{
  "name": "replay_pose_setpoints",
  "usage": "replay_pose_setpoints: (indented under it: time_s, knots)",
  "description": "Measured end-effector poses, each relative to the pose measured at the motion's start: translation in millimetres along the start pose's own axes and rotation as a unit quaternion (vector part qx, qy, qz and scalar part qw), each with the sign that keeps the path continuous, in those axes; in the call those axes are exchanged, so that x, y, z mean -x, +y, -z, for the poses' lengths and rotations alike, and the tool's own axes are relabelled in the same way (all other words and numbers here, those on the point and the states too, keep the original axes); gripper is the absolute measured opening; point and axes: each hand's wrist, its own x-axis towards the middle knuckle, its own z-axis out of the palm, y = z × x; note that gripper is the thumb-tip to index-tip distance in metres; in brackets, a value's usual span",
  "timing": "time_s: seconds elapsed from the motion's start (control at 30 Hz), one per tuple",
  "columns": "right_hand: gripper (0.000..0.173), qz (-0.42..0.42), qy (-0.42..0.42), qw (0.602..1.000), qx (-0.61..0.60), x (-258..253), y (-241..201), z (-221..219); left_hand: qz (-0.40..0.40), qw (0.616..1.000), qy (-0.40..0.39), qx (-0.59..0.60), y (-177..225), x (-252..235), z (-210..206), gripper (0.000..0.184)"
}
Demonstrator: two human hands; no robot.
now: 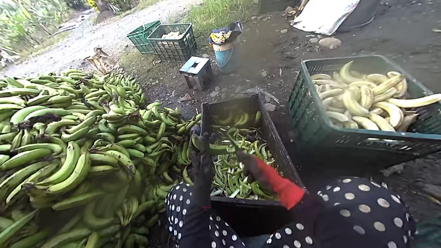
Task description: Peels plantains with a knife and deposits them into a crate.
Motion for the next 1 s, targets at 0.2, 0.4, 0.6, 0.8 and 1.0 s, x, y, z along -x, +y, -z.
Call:
replay_pose_setpoints:
  time_s: [0.2,0.4,0.6,0.8,1.0]
  knots:
    - [0.06,0.166,-0.017,0.945,0.282,-8.5,-26.0,34.1,0.051,0.997,-0.039,0.052,-8.5,-4.0,14.6,0.055]
    - [0.067,0.141,-0.043,0.928,0.343,5.9,-27.8,19.1,0.078,0.993,-0.063,0.059,1.1,-7.2,2.8,0.048]
    - [0.057,0.121,-0.029,0.932,0.339,7.4,-29.3,22.5,0.098,0.993,-0.058,0.036,-2.4,-6.6,-3.9,0.047]
    - [0.05,0.055,0.011,0.948,0.313,-1.9,-26.8,10.4,0.067,0.993,-0.085,0.036,-22.0,0.7,-6.3,0.05]
    - [0.05,0.02,0.066,0.946,0.315,-16.2,-23.3,5.5,0.115,0.987,-0.11,0.036,-42.8,19.2,-0.2,0.049]
